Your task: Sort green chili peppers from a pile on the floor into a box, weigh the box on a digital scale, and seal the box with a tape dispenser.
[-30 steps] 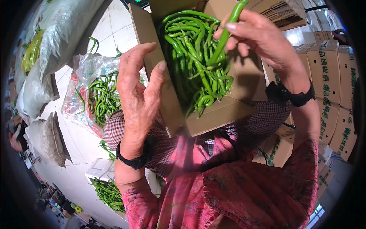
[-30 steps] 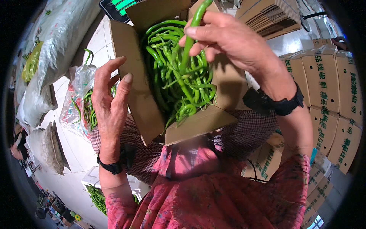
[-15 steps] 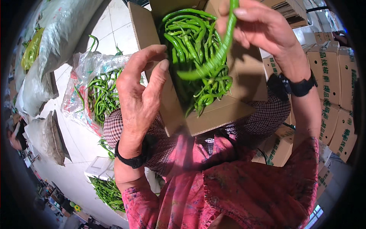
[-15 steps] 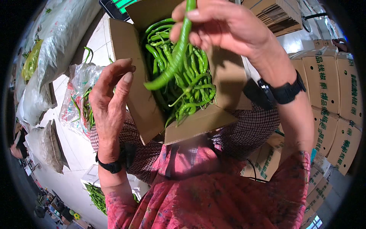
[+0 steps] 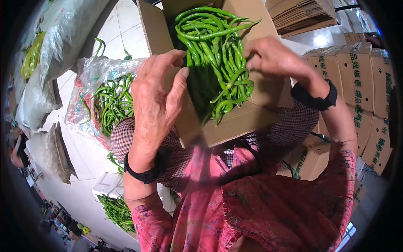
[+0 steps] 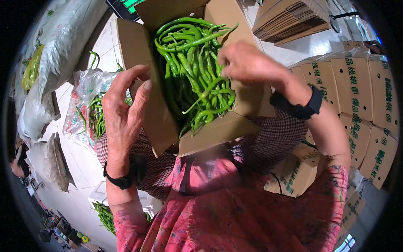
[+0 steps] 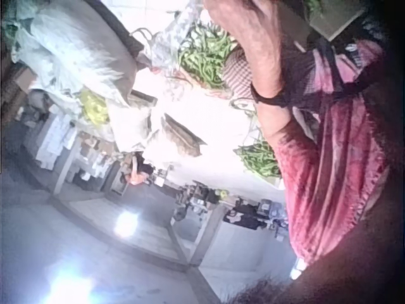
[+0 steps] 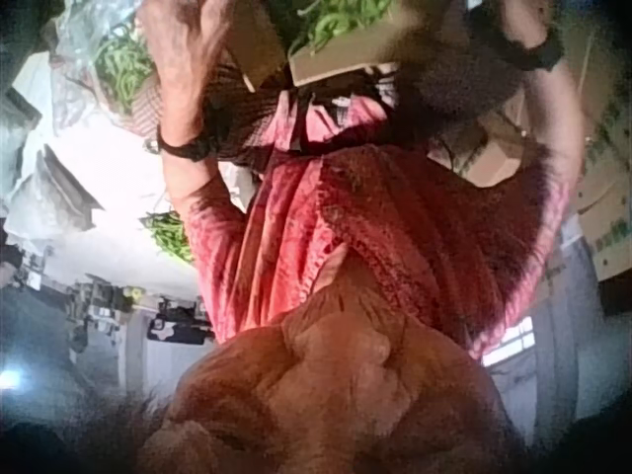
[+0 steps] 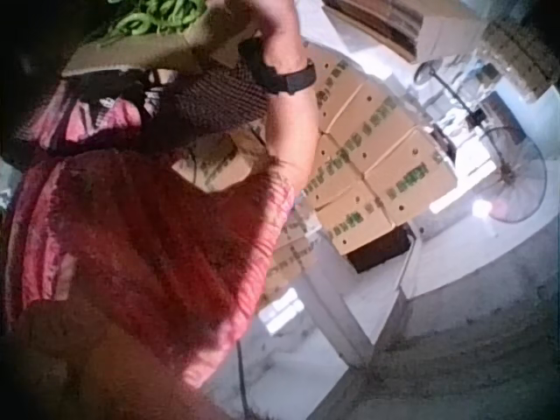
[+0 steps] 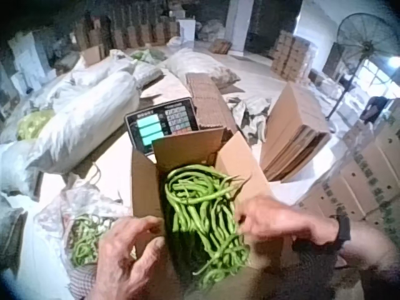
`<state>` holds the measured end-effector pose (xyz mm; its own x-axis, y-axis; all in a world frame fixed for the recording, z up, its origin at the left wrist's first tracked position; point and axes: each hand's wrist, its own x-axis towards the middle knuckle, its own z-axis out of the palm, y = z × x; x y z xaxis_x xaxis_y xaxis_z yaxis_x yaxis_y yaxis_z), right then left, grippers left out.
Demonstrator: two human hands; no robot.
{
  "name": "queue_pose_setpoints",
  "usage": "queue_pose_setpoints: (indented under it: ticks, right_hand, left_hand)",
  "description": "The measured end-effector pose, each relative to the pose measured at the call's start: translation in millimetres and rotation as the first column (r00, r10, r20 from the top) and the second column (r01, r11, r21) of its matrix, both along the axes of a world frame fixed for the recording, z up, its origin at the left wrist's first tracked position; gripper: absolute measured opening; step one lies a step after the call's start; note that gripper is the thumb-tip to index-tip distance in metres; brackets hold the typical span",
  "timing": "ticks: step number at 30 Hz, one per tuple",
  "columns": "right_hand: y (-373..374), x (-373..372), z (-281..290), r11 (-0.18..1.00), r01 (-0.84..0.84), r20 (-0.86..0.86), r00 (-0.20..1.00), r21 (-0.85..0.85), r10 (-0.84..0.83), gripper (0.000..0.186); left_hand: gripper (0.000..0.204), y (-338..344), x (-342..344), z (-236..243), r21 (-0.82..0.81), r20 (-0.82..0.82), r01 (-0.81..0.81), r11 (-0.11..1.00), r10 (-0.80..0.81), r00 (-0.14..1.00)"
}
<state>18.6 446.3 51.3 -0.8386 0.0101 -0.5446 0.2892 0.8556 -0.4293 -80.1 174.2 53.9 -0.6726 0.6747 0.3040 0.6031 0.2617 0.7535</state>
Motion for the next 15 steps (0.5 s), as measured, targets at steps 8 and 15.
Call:
queue_pose_setpoints:
  ticks: [8,15]
  right_hand:
    - [-25,37,-39,0.933,-0.293,-0.322,0.88,0.209,0.349,0.025]
    - [3,21,-3,0.945,-0.002,0.08,0.996,-0.328,0.03,0.015]
  left_hand:
    - [0.025,2,2,3,-0.102,0.015,0.016,0.995,-0.015,1.0]
    - [0.024,0,1,-2,0.053,0.167,-0.02,0.998,0.011,0.986]
